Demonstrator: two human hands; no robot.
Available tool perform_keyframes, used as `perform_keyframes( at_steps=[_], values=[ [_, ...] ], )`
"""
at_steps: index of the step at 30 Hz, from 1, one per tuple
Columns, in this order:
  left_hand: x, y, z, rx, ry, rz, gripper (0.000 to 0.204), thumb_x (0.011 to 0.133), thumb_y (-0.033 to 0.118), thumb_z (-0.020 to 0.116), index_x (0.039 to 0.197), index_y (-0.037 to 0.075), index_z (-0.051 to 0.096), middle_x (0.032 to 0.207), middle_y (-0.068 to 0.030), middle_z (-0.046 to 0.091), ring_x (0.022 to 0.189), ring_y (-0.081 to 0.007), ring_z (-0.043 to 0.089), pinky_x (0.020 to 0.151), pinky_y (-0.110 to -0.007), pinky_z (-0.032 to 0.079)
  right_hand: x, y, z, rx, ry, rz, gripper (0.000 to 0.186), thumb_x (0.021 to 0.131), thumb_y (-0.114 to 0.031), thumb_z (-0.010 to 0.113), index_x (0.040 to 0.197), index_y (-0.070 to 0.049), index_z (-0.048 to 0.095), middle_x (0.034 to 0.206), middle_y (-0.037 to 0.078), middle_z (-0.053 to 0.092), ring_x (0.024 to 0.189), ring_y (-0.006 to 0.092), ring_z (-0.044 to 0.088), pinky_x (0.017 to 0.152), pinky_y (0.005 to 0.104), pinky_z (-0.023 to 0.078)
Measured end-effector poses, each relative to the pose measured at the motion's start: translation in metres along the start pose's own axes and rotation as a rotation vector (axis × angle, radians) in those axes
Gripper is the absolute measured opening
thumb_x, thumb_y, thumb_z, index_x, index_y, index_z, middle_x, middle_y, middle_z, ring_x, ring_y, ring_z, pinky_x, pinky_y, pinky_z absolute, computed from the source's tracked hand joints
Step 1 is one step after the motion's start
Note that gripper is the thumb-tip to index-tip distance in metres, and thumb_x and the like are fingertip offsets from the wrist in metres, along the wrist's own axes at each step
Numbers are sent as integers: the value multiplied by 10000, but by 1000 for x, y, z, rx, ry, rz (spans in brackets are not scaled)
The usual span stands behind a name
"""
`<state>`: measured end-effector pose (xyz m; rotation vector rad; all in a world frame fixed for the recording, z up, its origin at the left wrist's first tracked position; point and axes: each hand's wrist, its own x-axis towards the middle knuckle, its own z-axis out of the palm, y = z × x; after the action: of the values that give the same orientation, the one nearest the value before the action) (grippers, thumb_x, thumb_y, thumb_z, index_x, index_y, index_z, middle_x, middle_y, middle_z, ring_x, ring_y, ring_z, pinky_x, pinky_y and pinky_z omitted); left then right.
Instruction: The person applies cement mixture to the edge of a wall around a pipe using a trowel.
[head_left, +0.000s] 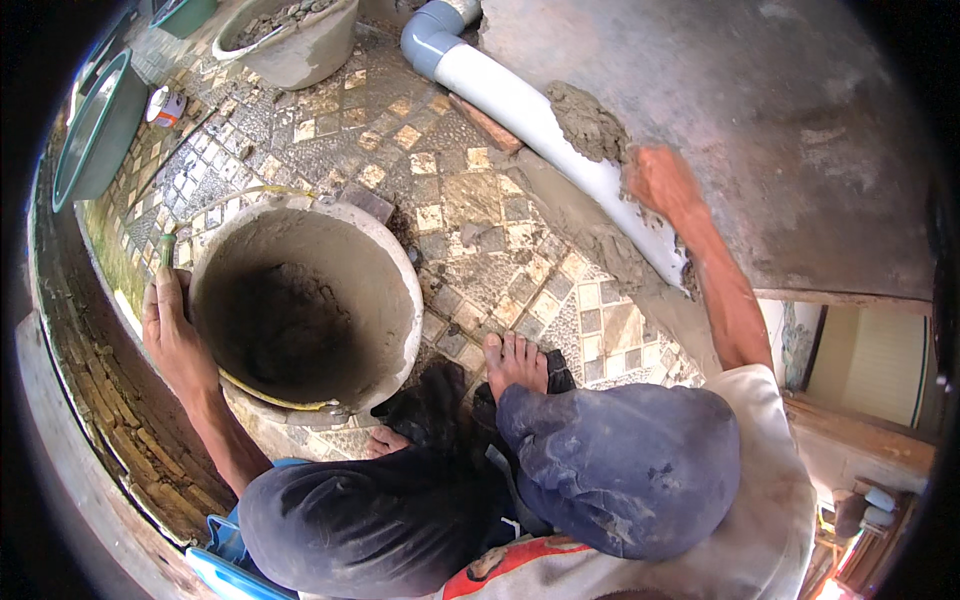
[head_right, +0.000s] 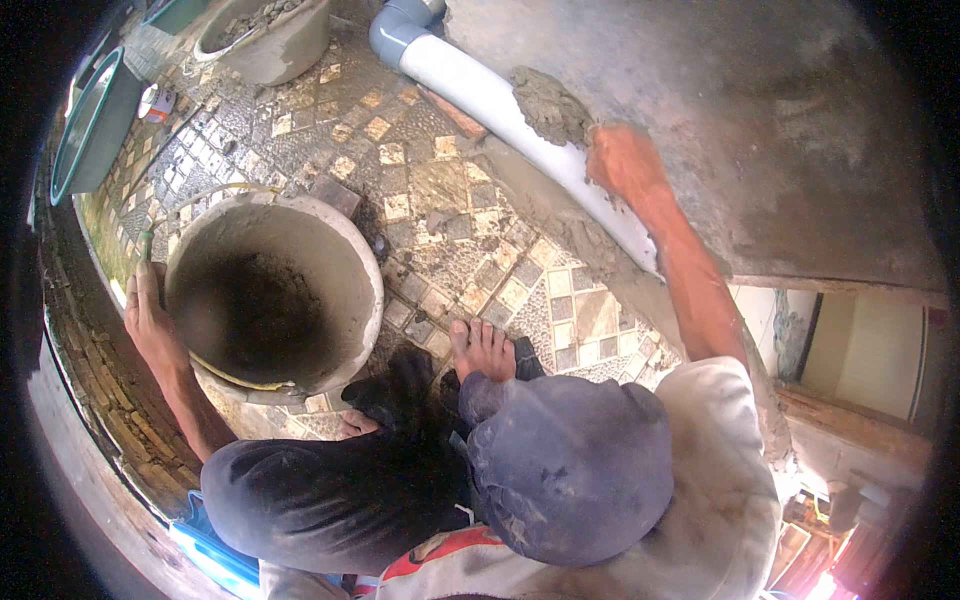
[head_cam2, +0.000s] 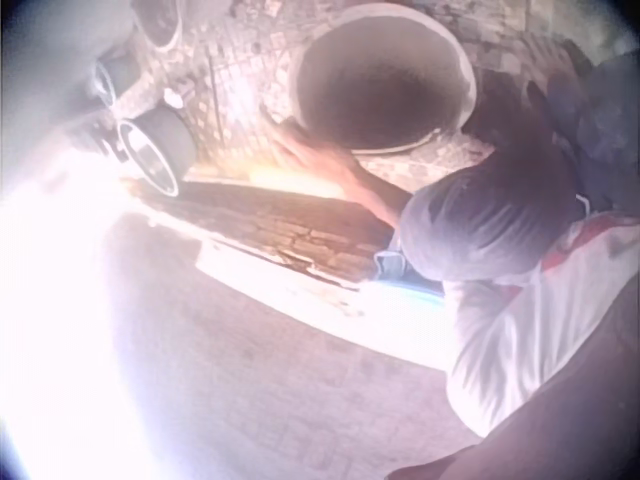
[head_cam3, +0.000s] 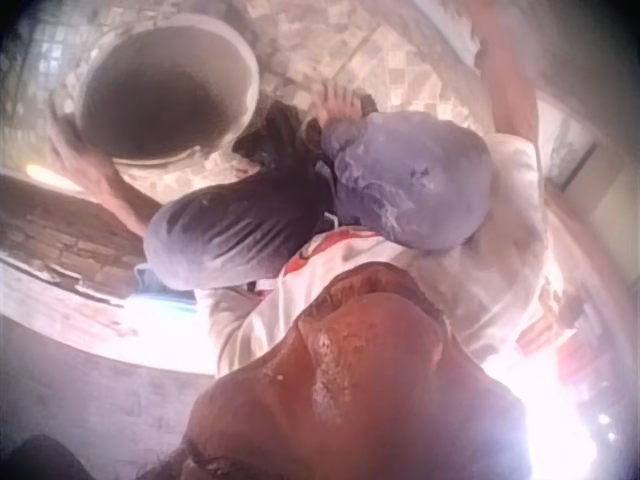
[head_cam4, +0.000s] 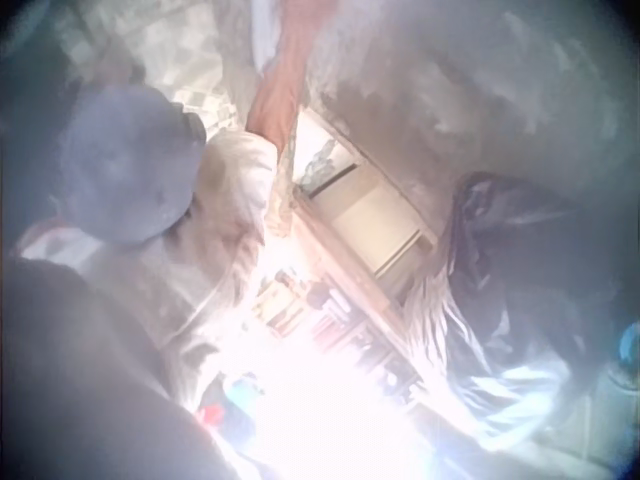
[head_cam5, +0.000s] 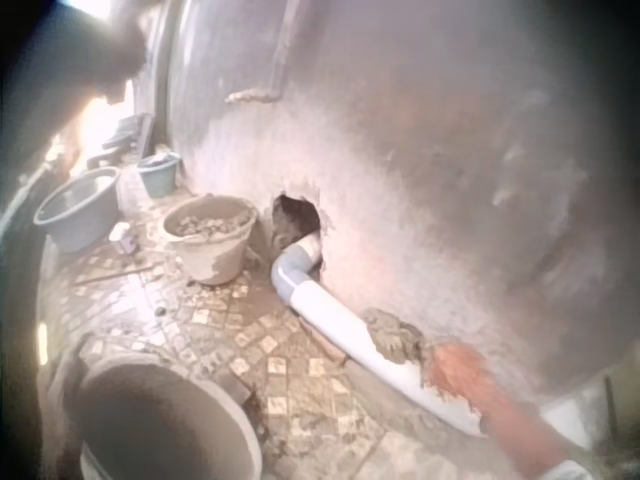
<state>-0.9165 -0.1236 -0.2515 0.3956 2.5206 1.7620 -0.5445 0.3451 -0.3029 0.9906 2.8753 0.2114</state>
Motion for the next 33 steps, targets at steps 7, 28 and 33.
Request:
perform_keyframes(
  at_steps=[7, 28, 33],
  values=[
    [-2, -1, -15, -27, 3, -12, 379, 1077, 367, 553, 947, 27, 660, 837, 2, 608, 765, -88, 509, 714, -243, 421, -30, -10, -3, 175, 203, 45, 254, 878, -135, 622, 1051, 37, 689, 953, 281, 708, 849, 454, 695, 734, 533, 567],
    [4, -13, -8, -27, -45, -2, 418, 1085, 378, 535, 953, 3, 663, 858, -20, 620, 798, -108, 530, 758, -265, 440, -30, -22, -33, 114, 279, 81, 276, 899, -186, 606, 1086, 0, 690, 1024, 282, 709, 909, 431, 707, 773, 516, 571],
    [2, -9, -8, -21, 9, 2, 408, 1086, 369, 534, 935, 12, 661, 849, -12, 618, 780, -93, 520, 733, -253, 430, 13, -5, 0, -25, -158, 23, 310, 915, -196, 604, 1142, -4, 691, 1022, 282, 713, 933, 427, 704, 811, 506, 575]
  ],
)
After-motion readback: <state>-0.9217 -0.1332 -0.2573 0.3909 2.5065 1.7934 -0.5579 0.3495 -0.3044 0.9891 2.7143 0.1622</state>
